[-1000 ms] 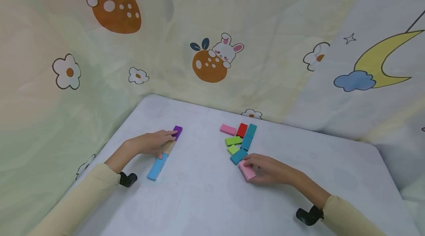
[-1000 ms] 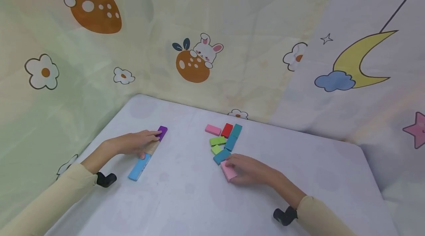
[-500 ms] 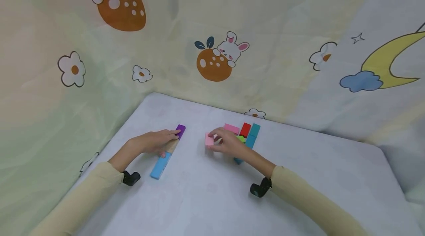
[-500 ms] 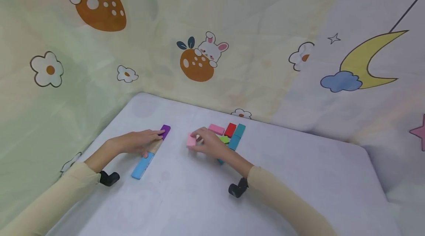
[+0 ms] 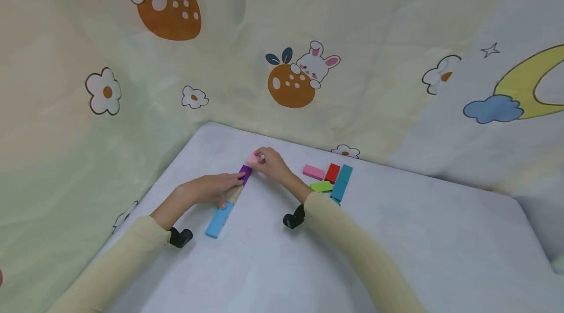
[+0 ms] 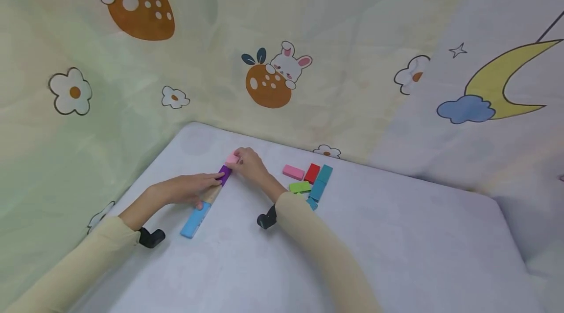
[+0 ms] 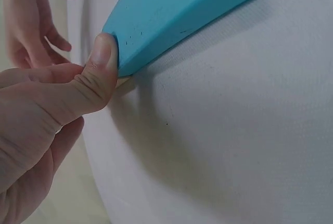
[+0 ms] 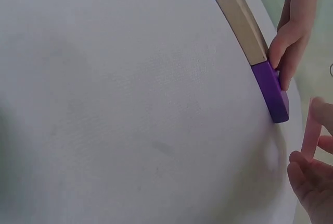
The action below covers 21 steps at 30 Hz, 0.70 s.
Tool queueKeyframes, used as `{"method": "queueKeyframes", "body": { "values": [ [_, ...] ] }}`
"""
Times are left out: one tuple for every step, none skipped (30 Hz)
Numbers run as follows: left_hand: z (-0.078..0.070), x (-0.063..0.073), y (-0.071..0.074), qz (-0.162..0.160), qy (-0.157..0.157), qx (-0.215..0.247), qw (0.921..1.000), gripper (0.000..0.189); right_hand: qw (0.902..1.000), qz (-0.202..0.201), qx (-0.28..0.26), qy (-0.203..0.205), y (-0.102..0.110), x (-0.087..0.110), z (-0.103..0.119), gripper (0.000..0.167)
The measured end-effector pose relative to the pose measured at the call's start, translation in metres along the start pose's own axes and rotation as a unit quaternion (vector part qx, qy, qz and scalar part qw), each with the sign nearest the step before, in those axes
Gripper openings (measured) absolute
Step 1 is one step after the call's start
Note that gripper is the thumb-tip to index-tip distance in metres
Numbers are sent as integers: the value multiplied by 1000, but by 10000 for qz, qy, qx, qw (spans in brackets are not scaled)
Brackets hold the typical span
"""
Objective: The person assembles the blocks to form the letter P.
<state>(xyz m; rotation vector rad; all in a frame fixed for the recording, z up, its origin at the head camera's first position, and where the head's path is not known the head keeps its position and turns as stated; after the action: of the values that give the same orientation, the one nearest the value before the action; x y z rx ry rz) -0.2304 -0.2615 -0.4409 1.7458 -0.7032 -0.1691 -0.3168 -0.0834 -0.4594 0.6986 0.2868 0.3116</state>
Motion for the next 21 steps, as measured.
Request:
{"method": "queueKeyframes", "body": {
  "values": [
    [0,-1,-1,-7,-30,-31,10000,87,10000,-15,57,-49,-2,-2,-1,43],
    [0,-1,-1,-8,-44,-42,10000,88,9999,-24,133,-66,-4,-4,-3,43],
    [0,-2,-2,-26,-79,-62,9999,88,9998,-9,203,-91,-5,-6,-4,43],
    [0,-2,-2,-37,-104,-85,9999,87,9995,9,302,-100,-7,-7,-4,43],
    [0,-2,-2,-42,-113,-100,9999,87,9992,27,394,-95,-8,-9,-5,44],
    [0,-3,-2,-43,-107,-98,9999,87,9988,42,484,-89,-10,-10,-5,44],
    [0,-3,-2,-51,-104,-88,9999,87,9983,54,573,-84,-11,-10,-4,45],
    [0,-3,-2,-51,-99,-87,9999,86,9978,65,647,-105,-12,-11,-4,45],
    [0,-2,-2,-58,-106,-83,9999,86,9974,71,711,-131,-13,-12,-4,46],
    [0,-2,-2,-47,-84,-82,9999,86,9969,65,772,-157,-14,-12,-3,46],
    [0,-2,-2,-43,-61,-82,9999,85,9965,58,810,-185,-14,-13,-3,46],
    [0,-3,-2,-24,-14,-75,10000,86,9962,54,841,-208,-15,-13,-3,46],
    [1,-3,-2,-23,-10,-87,10000,86,9959,44,870,-230,-16,-14,-3,46],
    [1,-3,-2,-6,25,-81,10000,86,9957,35,893,-244,-16,-14,-3,46],
    [1,-3,-2,3,53,-66,10000,86,9954,34,922,-251,-17,-14,-3,46],
    [1,-3,-2,15,88,-56,9999,87,9951,33,959,-255,-17,-15,-3,45],
    [1,-3,-2,23,113,-39,9999,87,9947,39,990,-260,-17,-15,-3,45],
    [1,-3,-2,33,137,-35,9999,88,9945,50,1010,-258,-18,-15,-3,44],
    [1,-3,-3,23,128,-49,9999,88,9942,64,1042,-254,-18,-16,-3,43],
    [1,-3,-3,28,147,-38,9999,88,9933,94,1136,-214,-19,-16,-2,42],
    [1,-3,-3,19,125,-58,9999,88,9919,134,1251,-168,-19,-17,-2,40]
  ]
}}
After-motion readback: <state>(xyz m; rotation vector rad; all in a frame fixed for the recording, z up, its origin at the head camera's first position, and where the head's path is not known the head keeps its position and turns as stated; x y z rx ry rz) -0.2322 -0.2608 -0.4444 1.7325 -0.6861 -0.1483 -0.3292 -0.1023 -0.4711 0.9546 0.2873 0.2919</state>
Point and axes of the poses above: each hand's wrist, its own x-axis away from the middle knuckle, its own y-axis out of the back of the hand, z = x × y, the point moved 3 cm from there along -x, towards the middle knuckle, and after that the axes turned 8 degrees about -z, right-handed, at the moved point
